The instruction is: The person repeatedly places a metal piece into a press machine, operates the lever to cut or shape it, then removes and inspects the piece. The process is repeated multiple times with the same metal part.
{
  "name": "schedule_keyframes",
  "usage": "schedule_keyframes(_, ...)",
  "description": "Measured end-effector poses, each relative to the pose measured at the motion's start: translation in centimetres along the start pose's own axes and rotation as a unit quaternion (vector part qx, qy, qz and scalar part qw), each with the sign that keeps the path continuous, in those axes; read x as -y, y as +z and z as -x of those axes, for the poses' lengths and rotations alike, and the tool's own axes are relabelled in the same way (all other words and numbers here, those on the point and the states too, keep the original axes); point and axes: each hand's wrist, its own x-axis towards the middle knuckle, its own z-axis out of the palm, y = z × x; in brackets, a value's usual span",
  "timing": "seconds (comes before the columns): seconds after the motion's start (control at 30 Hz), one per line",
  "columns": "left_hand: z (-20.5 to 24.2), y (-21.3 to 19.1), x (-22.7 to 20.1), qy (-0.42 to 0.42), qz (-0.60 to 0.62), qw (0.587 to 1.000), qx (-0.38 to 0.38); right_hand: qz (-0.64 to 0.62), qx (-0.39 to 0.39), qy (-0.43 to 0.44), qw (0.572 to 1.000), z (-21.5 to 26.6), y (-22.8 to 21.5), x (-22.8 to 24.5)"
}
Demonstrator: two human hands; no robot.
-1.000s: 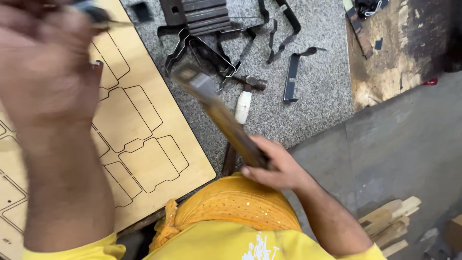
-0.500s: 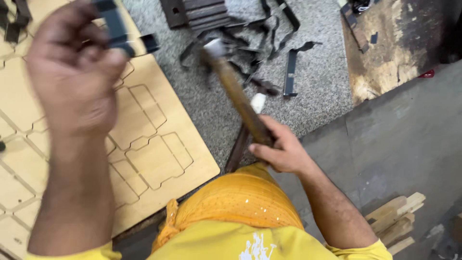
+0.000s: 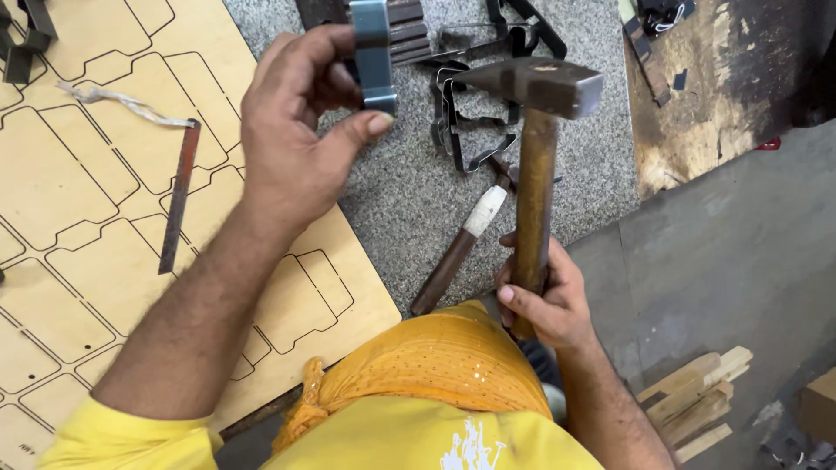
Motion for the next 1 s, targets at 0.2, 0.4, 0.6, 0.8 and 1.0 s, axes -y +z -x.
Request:
schedule_keyframes(0.2,-0.9,0.9,1.4,0.041,-0.082,0.996,-0.023,-0.01,0.0,0.006,1.0,0.3,1.5,1.5)
schedule_keyframes(0.4,-0.6,1.0,2.2,0.053,-0.089,0.994,-0.027,-0.085,0.028,-0.067,0.994,0.5,3.3,3.6)
schedule_keyframes(0.6,-1.2,0.9,2.5,0.071,-0.163,0.984,-0.026,0.004,0.026,-0.069,0.997,0.7,4.4,4.1)
schedule_keyframes(0.8,-1.9,1.0,2.3,0.071,-0.162,0.984,-0.027,0.085,-0.001,-0.146,0.986,1.9,5.6,4.2)
schedule_keyframes(1.0,-1.7,1.0,2.4,0.049,-0.107,0.993,-0.033,0.202,-0.027,-0.181,0.962,2.1,6.8,3.4)
